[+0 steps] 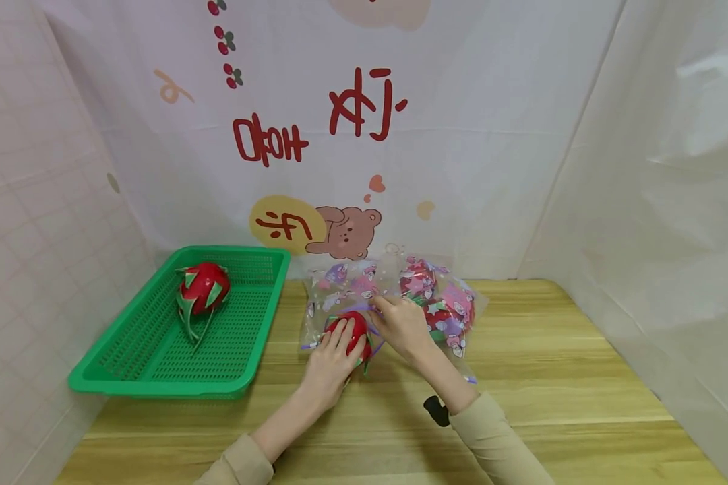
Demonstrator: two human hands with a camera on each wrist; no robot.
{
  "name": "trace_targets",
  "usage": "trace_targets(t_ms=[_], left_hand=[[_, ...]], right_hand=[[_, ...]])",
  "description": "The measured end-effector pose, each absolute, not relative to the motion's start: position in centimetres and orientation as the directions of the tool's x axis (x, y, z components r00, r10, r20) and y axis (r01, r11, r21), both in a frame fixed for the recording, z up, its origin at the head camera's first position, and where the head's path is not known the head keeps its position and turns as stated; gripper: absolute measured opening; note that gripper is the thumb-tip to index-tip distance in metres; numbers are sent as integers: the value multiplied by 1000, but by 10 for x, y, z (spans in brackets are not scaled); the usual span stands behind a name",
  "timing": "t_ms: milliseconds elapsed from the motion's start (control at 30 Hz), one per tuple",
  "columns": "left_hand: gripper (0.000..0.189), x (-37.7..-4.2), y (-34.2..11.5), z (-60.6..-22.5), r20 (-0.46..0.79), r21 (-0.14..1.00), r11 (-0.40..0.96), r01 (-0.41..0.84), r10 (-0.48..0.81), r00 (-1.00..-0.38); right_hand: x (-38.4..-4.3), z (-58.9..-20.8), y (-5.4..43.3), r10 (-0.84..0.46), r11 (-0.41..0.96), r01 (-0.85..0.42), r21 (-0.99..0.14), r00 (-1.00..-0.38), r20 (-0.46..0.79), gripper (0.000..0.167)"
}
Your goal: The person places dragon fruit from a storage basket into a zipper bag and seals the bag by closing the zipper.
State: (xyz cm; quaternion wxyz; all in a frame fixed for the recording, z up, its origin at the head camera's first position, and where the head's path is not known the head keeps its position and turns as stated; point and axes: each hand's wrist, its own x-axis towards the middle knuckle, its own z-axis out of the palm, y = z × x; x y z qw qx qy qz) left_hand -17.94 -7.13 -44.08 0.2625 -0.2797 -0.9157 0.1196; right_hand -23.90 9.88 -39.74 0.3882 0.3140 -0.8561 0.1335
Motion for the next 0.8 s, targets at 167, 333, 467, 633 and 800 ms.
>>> trace_targets(t_ms=[167,333,467,633,800], left_hand=[[71,-178,-68,-441,400,-425,776,466,623,-672],[77,-176,-64,-442,373,-463,754,467,643,-668],[78,-176,-64,-442,383,-449,774,446,617,-687],[66,-176,-66,-438,496,-383,857,345,506,-706],[61,-174,-72,-425,606,-280,926,254,376,-701]], right_hand=[[-240,-396,94,-494,774,-621,125,-468,732,18],[-242,-394,86,-500,766,-637,89,-503,705,14],[-240,-390,84,-445,749,-662,-15,-521,729,10],[-237,-386,83,-397,682,-714,-159,-544,740,8],[-231,-383,81,-427,635,-745,-206,-560,709,10]])
